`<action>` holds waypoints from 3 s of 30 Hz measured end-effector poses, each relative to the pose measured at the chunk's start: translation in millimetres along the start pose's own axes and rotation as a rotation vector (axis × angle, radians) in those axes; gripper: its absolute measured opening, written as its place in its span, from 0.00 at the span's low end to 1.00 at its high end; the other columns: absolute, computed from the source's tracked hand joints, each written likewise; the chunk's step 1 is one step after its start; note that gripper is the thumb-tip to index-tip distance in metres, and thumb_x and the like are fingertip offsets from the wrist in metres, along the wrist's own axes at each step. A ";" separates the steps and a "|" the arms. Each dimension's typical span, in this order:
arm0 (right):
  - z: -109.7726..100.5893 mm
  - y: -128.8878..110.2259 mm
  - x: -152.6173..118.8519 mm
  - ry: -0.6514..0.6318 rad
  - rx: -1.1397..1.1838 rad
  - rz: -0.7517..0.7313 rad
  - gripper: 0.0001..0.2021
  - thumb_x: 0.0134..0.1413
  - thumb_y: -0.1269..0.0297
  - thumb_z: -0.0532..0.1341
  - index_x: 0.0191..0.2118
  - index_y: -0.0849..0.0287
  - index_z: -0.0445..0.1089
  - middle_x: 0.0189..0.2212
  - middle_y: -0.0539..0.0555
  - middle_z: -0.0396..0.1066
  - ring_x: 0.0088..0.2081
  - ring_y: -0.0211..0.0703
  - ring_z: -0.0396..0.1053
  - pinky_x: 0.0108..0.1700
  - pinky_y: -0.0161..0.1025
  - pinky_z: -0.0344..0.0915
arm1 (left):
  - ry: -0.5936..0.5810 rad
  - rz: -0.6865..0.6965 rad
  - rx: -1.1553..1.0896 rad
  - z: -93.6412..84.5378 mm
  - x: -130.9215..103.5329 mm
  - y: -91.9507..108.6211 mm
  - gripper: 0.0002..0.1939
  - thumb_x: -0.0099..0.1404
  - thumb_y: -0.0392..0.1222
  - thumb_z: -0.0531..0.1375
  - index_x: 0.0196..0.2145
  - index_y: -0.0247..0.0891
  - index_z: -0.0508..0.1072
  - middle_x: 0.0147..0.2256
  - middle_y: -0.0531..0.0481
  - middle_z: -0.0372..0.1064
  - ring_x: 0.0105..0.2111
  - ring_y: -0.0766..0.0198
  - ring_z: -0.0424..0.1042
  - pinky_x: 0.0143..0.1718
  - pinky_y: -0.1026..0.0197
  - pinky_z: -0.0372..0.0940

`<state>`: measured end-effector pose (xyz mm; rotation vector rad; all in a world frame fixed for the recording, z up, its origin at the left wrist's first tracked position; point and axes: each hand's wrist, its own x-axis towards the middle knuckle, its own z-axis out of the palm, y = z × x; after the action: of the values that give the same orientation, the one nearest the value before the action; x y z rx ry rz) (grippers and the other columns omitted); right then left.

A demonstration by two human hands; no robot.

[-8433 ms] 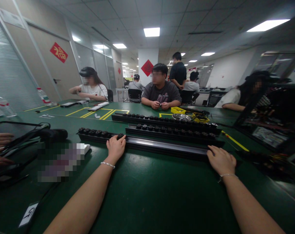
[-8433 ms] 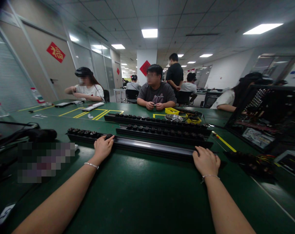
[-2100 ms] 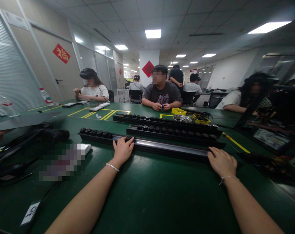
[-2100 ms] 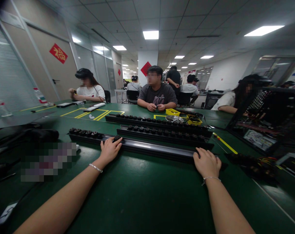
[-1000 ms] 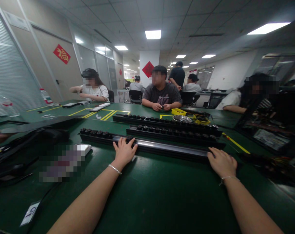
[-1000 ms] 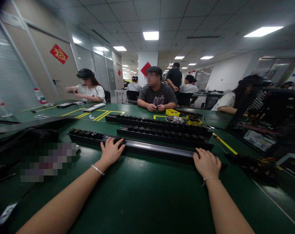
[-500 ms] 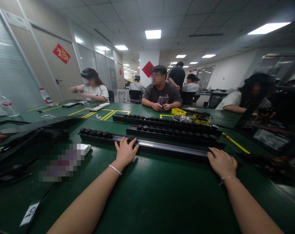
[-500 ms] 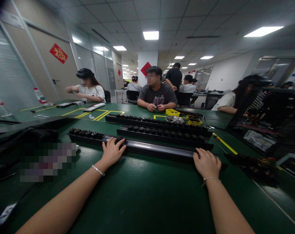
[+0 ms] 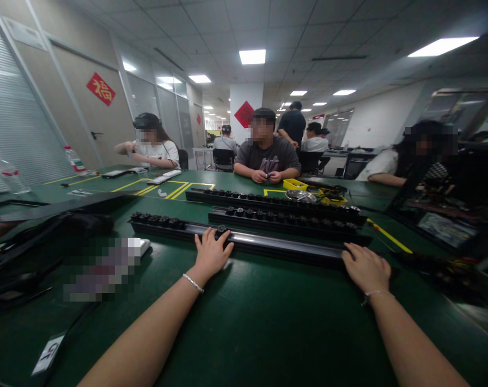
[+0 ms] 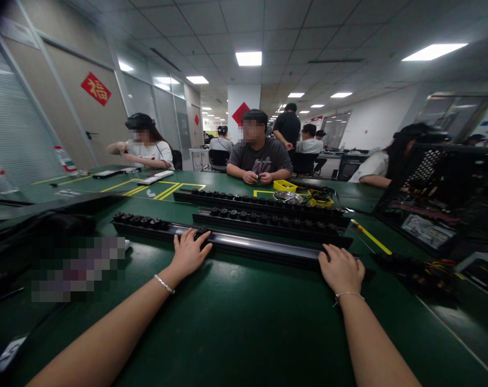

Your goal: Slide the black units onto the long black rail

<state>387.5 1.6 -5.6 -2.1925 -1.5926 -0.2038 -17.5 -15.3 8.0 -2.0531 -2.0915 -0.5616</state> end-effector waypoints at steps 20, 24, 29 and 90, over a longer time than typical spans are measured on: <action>-2.1 -0.5 0.0 -0.025 0.007 0.007 0.28 0.56 0.52 0.43 0.55 0.56 0.67 0.57 0.53 0.64 0.59 0.54 0.55 0.59 0.60 0.48 | 0.011 0.055 -0.068 5.1 -0.9 0.5 0.24 0.66 0.54 0.50 0.57 0.49 0.65 0.58 0.39 0.59 0.62 0.46 0.49 0.58 0.32 0.41; -2.5 0.0 0.2 -0.028 0.010 0.010 0.28 0.56 0.51 0.43 0.55 0.56 0.67 0.57 0.53 0.64 0.59 0.54 0.55 0.59 0.59 0.48 | 0.001 0.069 -0.091 6.5 -0.4 0.2 0.23 0.65 0.53 0.50 0.57 0.50 0.65 0.58 0.39 0.58 0.62 0.46 0.48 0.58 0.32 0.41; 0.4 1.0 0.4 -0.008 0.006 0.004 0.27 0.56 0.53 0.43 0.54 0.56 0.68 0.57 0.53 0.64 0.59 0.53 0.56 0.60 0.59 0.48 | 0.006 0.075 -0.090 7.8 0.1 -0.1 0.23 0.65 0.53 0.51 0.57 0.51 0.65 0.58 0.40 0.58 0.62 0.47 0.49 0.58 0.32 0.41; -3.1 -1.8 -1.3 -0.002 0.023 -0.001 0.27 0.55 0.53 0.44 0.54 0.56 0.68 0.56 0.55 0.64 0.59 0.55 0.56 0.59 0.59 0.48 | -0.036 0.108 -0.251 4.7 2.4 -3.1 0.12 0.61 0.46 0.55 0.42 0.41 0.64 0.53 0.43 0.65 0.61 0.52 0.52 0.61 0.34 0.37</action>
<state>385.8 -0.4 -2.9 -2.1751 -1.5893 -0.1822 -20.0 -11.3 4.1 -2.3088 -2.0017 -0.8116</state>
